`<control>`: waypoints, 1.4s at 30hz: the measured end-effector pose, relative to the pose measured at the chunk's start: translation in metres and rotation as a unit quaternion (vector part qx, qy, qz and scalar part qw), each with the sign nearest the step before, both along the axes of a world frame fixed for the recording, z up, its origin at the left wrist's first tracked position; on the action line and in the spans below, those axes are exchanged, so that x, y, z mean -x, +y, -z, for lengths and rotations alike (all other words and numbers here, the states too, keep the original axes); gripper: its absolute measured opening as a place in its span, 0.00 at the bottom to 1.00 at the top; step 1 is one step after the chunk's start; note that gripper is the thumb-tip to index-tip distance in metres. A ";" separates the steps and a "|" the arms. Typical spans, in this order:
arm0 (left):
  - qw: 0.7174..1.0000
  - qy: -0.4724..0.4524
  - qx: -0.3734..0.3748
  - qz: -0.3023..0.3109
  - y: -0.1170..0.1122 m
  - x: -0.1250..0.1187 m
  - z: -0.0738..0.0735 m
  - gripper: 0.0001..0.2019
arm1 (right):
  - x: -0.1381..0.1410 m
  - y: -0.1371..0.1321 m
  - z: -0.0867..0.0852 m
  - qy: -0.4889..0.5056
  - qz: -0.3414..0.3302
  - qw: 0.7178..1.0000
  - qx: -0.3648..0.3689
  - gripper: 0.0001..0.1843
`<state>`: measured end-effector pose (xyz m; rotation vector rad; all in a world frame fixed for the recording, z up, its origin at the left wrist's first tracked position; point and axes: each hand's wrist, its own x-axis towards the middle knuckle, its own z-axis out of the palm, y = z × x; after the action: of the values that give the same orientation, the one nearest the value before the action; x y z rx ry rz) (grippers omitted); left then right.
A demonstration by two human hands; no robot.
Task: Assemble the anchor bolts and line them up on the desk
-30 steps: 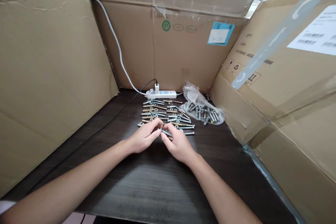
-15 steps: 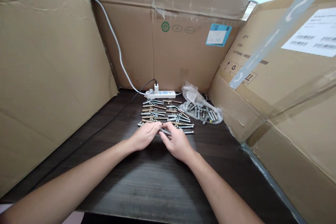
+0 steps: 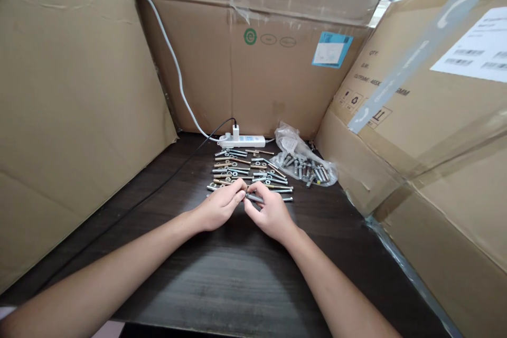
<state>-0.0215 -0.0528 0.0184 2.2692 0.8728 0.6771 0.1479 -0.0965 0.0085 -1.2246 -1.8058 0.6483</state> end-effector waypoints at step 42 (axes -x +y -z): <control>0.997 0.021 -0.050 -0.048 -0.002 0.000 -0.003 0.14 | 0.002 0.001 0.001 -0.008 0.041 0.999 -0.002 0.06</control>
<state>-0.0216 -0.0545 0.0212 2.3492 0.9952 0.7322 0.1460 -0.0952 0.0074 -1.2978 -1.7589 0.5906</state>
